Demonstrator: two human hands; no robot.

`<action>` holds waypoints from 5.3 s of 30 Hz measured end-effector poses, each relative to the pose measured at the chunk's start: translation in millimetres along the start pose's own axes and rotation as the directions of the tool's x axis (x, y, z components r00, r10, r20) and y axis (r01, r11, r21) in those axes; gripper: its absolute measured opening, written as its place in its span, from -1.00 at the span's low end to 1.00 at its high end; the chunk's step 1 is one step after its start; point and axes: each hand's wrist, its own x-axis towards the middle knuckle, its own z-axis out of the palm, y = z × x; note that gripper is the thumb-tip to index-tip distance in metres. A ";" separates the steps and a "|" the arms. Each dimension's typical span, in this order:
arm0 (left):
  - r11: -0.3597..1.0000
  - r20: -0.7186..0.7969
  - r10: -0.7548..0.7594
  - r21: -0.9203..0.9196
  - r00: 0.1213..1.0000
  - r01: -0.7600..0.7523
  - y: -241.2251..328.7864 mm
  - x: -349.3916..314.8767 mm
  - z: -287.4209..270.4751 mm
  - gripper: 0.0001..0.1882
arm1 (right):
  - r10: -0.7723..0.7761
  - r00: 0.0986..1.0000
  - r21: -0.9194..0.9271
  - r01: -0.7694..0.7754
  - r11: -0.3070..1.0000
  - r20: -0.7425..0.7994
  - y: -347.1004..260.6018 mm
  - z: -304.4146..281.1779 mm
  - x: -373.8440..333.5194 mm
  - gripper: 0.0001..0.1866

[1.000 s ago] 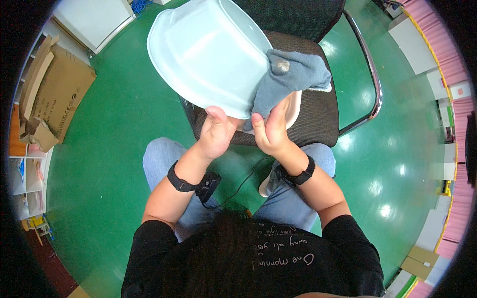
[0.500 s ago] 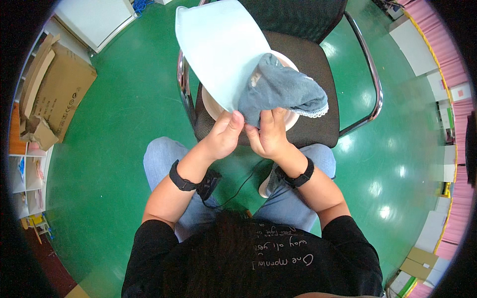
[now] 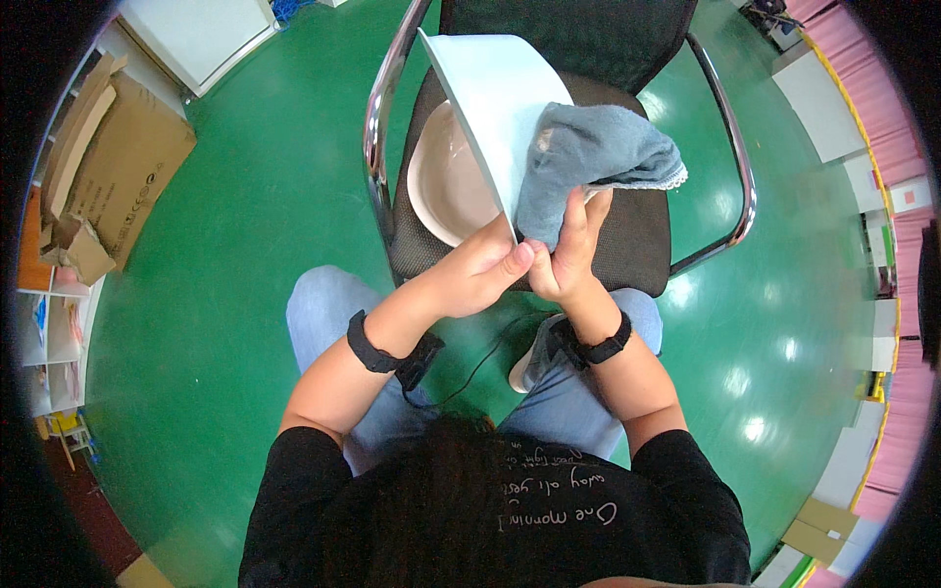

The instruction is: The person spreads a yellow cloth over a surface, then picks up two plastic basins from a shelf and wipes the inside and outside of each basin with a blue cloth while sitting in a chair.

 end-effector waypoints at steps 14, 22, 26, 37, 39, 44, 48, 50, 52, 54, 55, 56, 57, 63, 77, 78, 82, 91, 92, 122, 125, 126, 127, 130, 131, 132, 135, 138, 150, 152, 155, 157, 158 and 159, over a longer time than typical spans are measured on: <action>0.854 -0.715 -0.220 -0.470 0.664 -0.223 16.7 4.6 -24.5 -0.36 | -0.162 0.954 -0.082 0.188 0.979 0.252 -12.5 3.3 11.0 -0.61; 0.878 -0.725 -0.254 -0.451 0.640 -0.163 20.7 3.3 -39.0 -0.20 | -0.155 0.959 0.066 0.144 0.987 0.238 -6.0 8.7 3.6 -0.55; 0.911 -0.691 -0.185 -0.387 0.699 -0.142 22.5 4.1 -34.1 -0.20 | -0.016 0.987 0.238 -0.022 0.971 0.157 -2.8 11.5 -8.1 -0.40; 0.946 -0.581 -0.146 -0.320 0.801 -0.059 18.1 -9.4 -38.6 -0.21 | 0.385 0.915 0.313 -0.404 0.860 0.125 16.0 -0.2 9.3 -0.42; 0.941 -0.552 -0.140 -0.334 0.822 -0.064 22.4 -6.9 -35.2 -0.21 | 0.407 0.910 0.194 -0.415 0.889 0.077 26.7 -8.0 15.1 -0.45; 0.928 -0.489 -0.181 -0.371 0.853 -0.016 23.5 -5.9 -34.3 -0.19 | 0.559 0.826 0.306 -0.551 0.777 0.068 37.3 -3.8 16.0 -0.49; 0.933 -0.513 -0.181 -0.360 0.839 -0.019 14.3 -8.4 -30.2 -0.29 | 0.568 0.821 0.264 -0.561 0.785 0.056 33.3 2.0 13.9 -0.49; 0.962 -0.507 -0.101 -0.270 0.856 -0.046 16.3 -7.8 -25.8 -0.32 | 0.563 0.825 0.251 -0.557 0.792 0.056 27.0 0.1 13.3 -0.48; 0.982 -0.523 -0.046 -0.179 0.851 -0.057 7.6 -11.9 -25.3 -0.33 | 0.458 0.888 0.201 -0.458 0.866 0.052 23.5 0.3 12.1 -0.47; 0.994 -0.532 0.011 -0.088 0.846 -0.068 8.4 -11.1 -24.9 -0.34 | 0.428 0.902 0.196 -0.432 0.880 0.063 16.6 0.2 6.8 -0.47; 0.987 -0.545 -0.028 -0.147 0.838 -0.062 11.6 -9.0 -24.9 -0.33 | 0.398 0.915 0.191 -0.404 0.894 0.071 12.0 0.3 3.6 -0.46; 0.977 -0.554 -0.067 -0.206 0.830 -0.058 14.6 -6.6 -25.5 -0.32 | 0.367 0.927 0.185 -0.376 0.908 0.079 6.2 0.1 3.6 -0.46; 0.977 -0.554 -0.067 -0.206 0.829 -0.058 14.4 -4.7 -28.0 -0.32 | 0.369 0.923 0.345 -0.385 0.856 0.114 0.7 -0.8 6.0 -0.45; 0.918 -0.515 -0.189 -0.394 0.836 -0.036 15.6 2.9 -38.1 -0.23 | 0.058 0.974 0.200 -0.103 0.974 0.218 -3.2 -9.3 14.6 -0.40; 0.886 -0.165 0.371 0.359 0.914 -0.295 5.5 -13.0 -8.4 -0.45 | 0.756 0.621 0.764 -0.585 0.274 0.205 34.8 -9.7 12.3 -0.45; 0.820 -0.047 0.473 0.389 0.880 -0.420 6.3 -6.5 -6.6 -0.44 | 0.772 0.571 0.810 -0.571 0.131 0.278 35.1 -9.5 10.5 -0.45; 0.687 0.139 0.472 0.560 0.870 -0.462 11.2 -4.6 6.7 -0.46 | 0.728 0.487 0.839 -0.494 -0.227 0.483 29.0 -19.6 3.5 -0.45; 0.463 0.322 0.365 0.751 0.874 -0.470 13.2 2.1 -5.2 -0.58 | 0.648 0.469 0.796 -0.428 -0.428 0.600 27.0 -22.9 0.8 -0.43; 0.462 0.321 0.362 0.753 0.875 -0.468 12.6 1.7 -8.7 -0.58 | 0.640 0.462 0.787 -0.423 -0.449 0.614 26.8 -20.5 1.1 -0.43; 0.362 -0.045 0.113 0.932 0.993 0.001 -5.5 5.6 -45.7 -0.54 | 0.726 0.558 0.781 -0.623 0.047 0.401 29.3 -10.7 14.2 -0.20; 0.315 -0.044 0.128 0.949 0.991 0.001 -7.5 4.3 -45.1 -0.56 | 0.745 0.544 0.807 -0.591 0.013 0.387 32.8 -12.8 14.6 -0.12; 0.313 -0.044 0.127 0.950 0.991 0.002 -6.5 3.9 -44.6 -0.56 | 0.732 0.566 0.833 -0.554 -0.003 0.379 34.4 -13.7 13.5 -0.11; 0.294 -0.049 0.126 0.956 0.991 0.010 -4.8 3.6 -43.6 -0.57 | 0.720 0.587 0.857 -0.516 -0.021 0.371 34.9 -13.9 12.9 -0.10; 0.274 -0.057 0.118 0.961 0.991 0.023 -4.6 6.2 -39.7 -0.57 | 0.755 0.574 0.735 -0.652 0.185 0.318 34.6 -17.1 12.5 -0.12; 0.262 -0.067 0.107 0.964 0.992 0.037 -3.9 5.4 -39.7 -0.57 | 0.760 0.566 0.721 -0.665 0.192 0.319 29.5 -16.6 17.7 -0.20; 0.261 -0.070 0.105 0.965 0.992 0.040 -3.3 4.6 -40.1 -0.57 | 0.759 0.565 0.722 -0.666 0.189 0.323 28.8 -16.9 19.7 -0.20; 0.230 -0.066 0.089 0.972 0.994 0.044 -2.3 4.9 -41.6 -0.57 | 0.793 0.479 0.785 -0.620 0.002 0.376 28.6 -18.6 22.5 -0.35; 0.167 -0.070 0.178 0.985 0.981 0.040 2.1 8.3 -40.7 -0.51 | 0.827 0.394 0.845 -0.508 -0.167 0.400 49.0 -18.0 9.9 -0.40; 0.993 -0.552 0.085 -0.024 0.829 -0.117 -3.4 7.8 -48.5 0.01 | 0.946 0.288 0.924 -0.382 -0.028 0.148 47.0 -37.8 30.3 -0.35; 0.994 -0.507 0.028 -0.077 0.861 -0.077 -2.3 5.8 -52.5 -0.01 | 0.940 0.293 0.912 -0.408 -0.042 0.174 46.9 -38.3 29.4 -0.34; 0.970 -0.511 -0.075 -0.235 0.856 -0.055 2.5 5.1 -50.6 -0.11 | 0.930 0.283 0.897 -0.432 -0.094 0.235 44.5 -37.8 26.5 -0.35; 0.940 -0.550 -0.128 -0.333 0.825 -0.076 2.8 3.1 -50.8 -0.21 | 0.921 0.307 0.888 -0.453 -0.079 0.238 41.5 -34.4 27.1 -0.34; 0.920 -0.567 -0.157 -0.381 0.809 -0.088 3.1 1.8 -50.2 -0.25 | 0.912 0.329 0.879 -0.473 -0.063 0.243 40.6 -33.4 27.1 -0.33; 0.905 -0.592 -0.174 -0.411 0.787 -0.109 8.0 2.8 -47.0 -0.26 | 0.901 0.358 0.888 -0.456 -0.061 0.246 43.3 -31.8 23.5 -0.36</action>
